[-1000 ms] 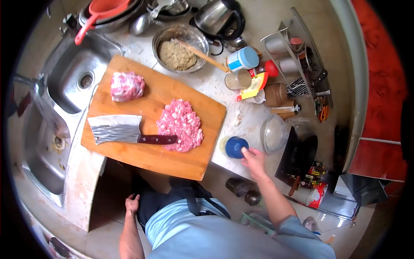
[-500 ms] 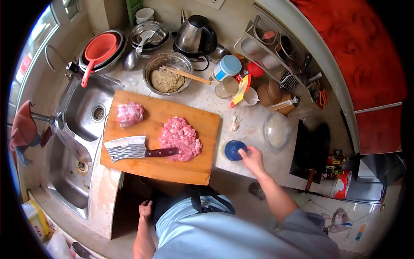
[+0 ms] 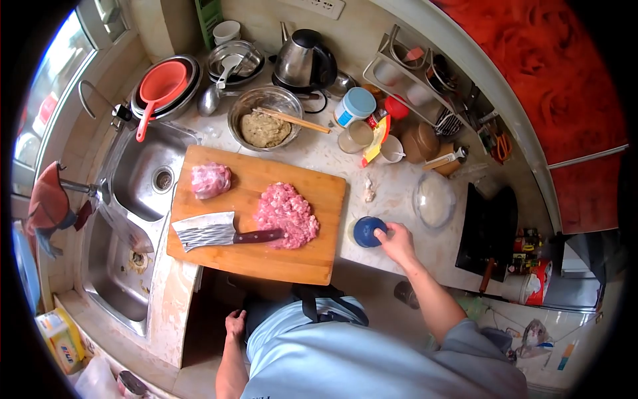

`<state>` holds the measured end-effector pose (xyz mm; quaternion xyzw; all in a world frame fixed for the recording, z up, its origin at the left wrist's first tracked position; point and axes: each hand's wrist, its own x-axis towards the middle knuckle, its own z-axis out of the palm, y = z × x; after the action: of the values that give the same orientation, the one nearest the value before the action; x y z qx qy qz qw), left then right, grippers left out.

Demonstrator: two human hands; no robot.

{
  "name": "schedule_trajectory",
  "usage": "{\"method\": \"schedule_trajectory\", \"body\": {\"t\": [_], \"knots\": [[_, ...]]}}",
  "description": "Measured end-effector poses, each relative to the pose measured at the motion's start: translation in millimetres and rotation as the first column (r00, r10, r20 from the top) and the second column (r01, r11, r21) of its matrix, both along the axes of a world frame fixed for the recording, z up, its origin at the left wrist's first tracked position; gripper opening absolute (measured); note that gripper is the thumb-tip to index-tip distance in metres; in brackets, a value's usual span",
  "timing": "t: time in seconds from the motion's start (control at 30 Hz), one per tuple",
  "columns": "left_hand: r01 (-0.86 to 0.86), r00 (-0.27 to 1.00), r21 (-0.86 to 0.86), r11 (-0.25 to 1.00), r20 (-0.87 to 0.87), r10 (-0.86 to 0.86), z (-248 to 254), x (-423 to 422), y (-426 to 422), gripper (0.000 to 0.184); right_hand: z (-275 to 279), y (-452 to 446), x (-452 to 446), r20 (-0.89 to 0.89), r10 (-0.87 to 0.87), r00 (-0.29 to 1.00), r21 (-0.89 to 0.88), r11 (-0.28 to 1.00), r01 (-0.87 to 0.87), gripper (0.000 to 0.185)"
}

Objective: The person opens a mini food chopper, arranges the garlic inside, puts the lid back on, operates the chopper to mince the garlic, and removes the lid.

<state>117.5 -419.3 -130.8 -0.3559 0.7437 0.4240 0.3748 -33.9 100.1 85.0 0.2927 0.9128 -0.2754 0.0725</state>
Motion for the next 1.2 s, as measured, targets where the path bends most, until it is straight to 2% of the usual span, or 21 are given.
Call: {"method": "schedule_trajectory", "body": {"t": [0.03,0.1,0.2,0.33,0.4,0.43,0.5,0.53,0.6,0.63,0.7,0.73,0.77,0.8,0.87,0.97,1.07,1.13,1.2], "knots": [[-0.015,1.000,0.000,1.000,-0.006,0.015,0,1,0,0.052,-2,3,1,-0.001,0.002,1.000,-0.002,1.000,-0.002,0.039],[-0.032,0.999,-0.002,0.999,-0.012,0.032,-6,7,-1,0.052,0,4,1,0.059,-0.044,0.997,-0.051,0.998,0.047,0.052],[-0.001,0.999,-0.015,1.000,-0.039,0.000,-6,10,-4,0.052,-2,6,1,0.065,-0.057,0.996,-0.088,0.994,0.063,0.054],[-0.053,0.998,-0.003,0.999,-0.037,0.053,-13,13,-9,0.052,-5,11,3,0.062,-0.060,0.996,-0.119,0.991,0.067,0.058],[-0.079,0.997,0.009,0.997,-0.008,0.079,-7,11,-10,0.051,12,5,-1,0.100,0.036,0.994,-0.034,0.999,-0.033,0.060],[-0.063,0.998,-0.021,0.998,0.024,0.064,-7,7,-12,0.051,15,3,1,0.097,0.032,0.995,-0.039,0.999,-0.028,0.060],[-0.047,0.999,-0.033,0.998,0.014,0.048,-6,3,-16,0.050,23,0,0,0.013,0.107,0.994,0.162,0.981,-0.108,0.054],[-0.034,0.999,-0.042,0.999,0.011,0.035,-5,1,-17,0.050,28,-1,-1,0.009,0.103,0.995,0.161,0.982,-0.103,0.054],[-0.023,1.000,-0.052,0.998,-0.004,0.023,-19,2,-25,0.050,39,-5,-8,-0.039,-0.047,0.998,-0.011,0.999,0.047,0.061],[-0.012,1.000,-0.061,0.998,-0.012,0.012,-27,4,-29,0.050,40,-9,-7,-0.040,-0.049,0.998,-0.014,0.999,0.049,0.061],[0.043,0.998,-0.080,0.996,-0.048,-0.047,-4,-7,-21,0.048,41,-18,-5,-0.119,0.144,0.982,0.089,0.987,-0.134,0.068],[0.093,0.992,-0.099,0.991,-0.081,-0.101,10,-15,-13,0.046,44,-25,-3,-0.139,0.275,0.951,0.166,0.954,-0.251,0.080],[0.092,0.991,-0.100,0.991,-0.083,-0.101,33,-27,-2,0.046,56,-35,-9,0.016,0.306,0.952,0.193,0.933,-0.303,0.088],[0.181,0.973,-0.074,0.981,-0.131,-0.189,59,-41,11,0.043,64,-42,-13,0.173,0.326,0.929,0.210,0.910,-0.358,0.096],[0.317,0.912,-0.048,0.947,-0.259,-0.318,101,-60,37,0.038,45,-38,-9,0.124,0.384,0.915,0.219,0.889,-0.403,0.093],[0.465,0.848,0.049,0.884,-0.313,-0.429,158,-96,85,0.038,27,-26,-8,0.072,0.460,0.885,0.203,0.862,-0.465,0.087],[0.616,0.710,0.078,0.784,-0.487,-0.509,170,-118,133,0.036,30,-23,-8,0.057,0.484,0.873,0.185,0.854,-0.486,0.084],[0.726,0.616,0.074,0.684,-0.514,-0.598,204,-141,172,0.032,35,-24,-10,0.046,0.493,0.869,0.199,0.848,-0.491,0.082],[0.762,0.529,0.030,0.647,-0.604,-0.596,199,-147,203,0.028,41,-25,-12,0.104,0.442,0.891,0.194,0.869,-0.454,0.087]]}}
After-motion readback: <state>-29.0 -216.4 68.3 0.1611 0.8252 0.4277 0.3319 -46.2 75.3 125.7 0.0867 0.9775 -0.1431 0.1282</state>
